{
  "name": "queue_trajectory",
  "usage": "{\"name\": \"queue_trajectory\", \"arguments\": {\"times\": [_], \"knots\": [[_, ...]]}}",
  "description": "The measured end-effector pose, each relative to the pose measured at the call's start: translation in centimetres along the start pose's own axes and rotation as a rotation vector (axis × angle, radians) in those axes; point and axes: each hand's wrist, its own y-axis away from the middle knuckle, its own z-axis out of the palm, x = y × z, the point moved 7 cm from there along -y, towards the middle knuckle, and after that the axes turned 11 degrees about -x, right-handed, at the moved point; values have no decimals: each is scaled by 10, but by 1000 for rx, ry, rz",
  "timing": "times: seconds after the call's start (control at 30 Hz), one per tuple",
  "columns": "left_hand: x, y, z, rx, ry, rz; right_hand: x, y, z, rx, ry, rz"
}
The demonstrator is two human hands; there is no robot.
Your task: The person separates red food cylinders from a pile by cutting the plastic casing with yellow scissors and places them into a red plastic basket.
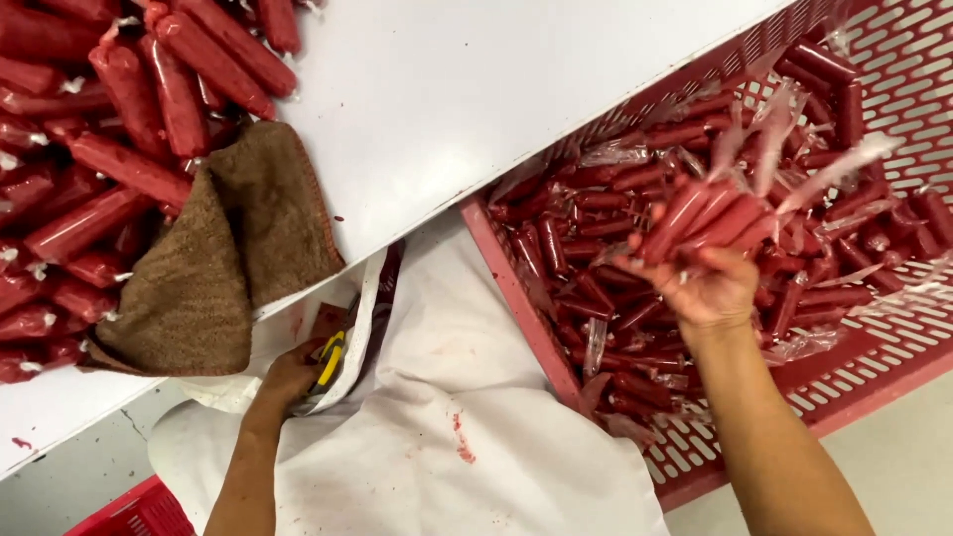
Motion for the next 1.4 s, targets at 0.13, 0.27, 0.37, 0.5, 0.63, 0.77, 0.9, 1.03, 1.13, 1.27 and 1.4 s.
{"name": "queue_trajectory", "arguments": {"times": [0.13, 0.27, 0.37, 0.5, 0.63, 0.77, 0.9, 1.03, 1.13, 1.27, 1.4], "knots": [[-4, -5, 0, 15, 1, -12, 16, -29, -51, 26, 394, 232], [-17, -15, 4, 5, -26, -20, 23, -54, -87, 61, 564, 246], [-13, -10, 2, -9, -11, -26, 48, -57, -74, 166, 796, 270], [6, 1, 3, -16, -40, -7, 90, -62, -74, 289, 1713, 477], [-4, -6, 5, 6, -23, -8, 104, -75, -59, 231, 2014, 405], [15, 19, -2, 30, -73, 46, 93, -78, -75, 281, 2005, 453], [-2, 6, -6, 80, 18, 78, 59, -63, -79, 151, 1254, 292], [12, 40, -10, 68, 230, 126, 33, -49, -118, 82, 718, 346], [-18, 7, -5, 51, 351, 196, 51, -1, -32, -90, 352, 320], [7, 83, -21, 80, 420, 247, 85, 18, 8, -296, 250, 450], [-32, 150, -15, 91, 618, 346, 157, 41, 49, -525, 432, 658]]}}
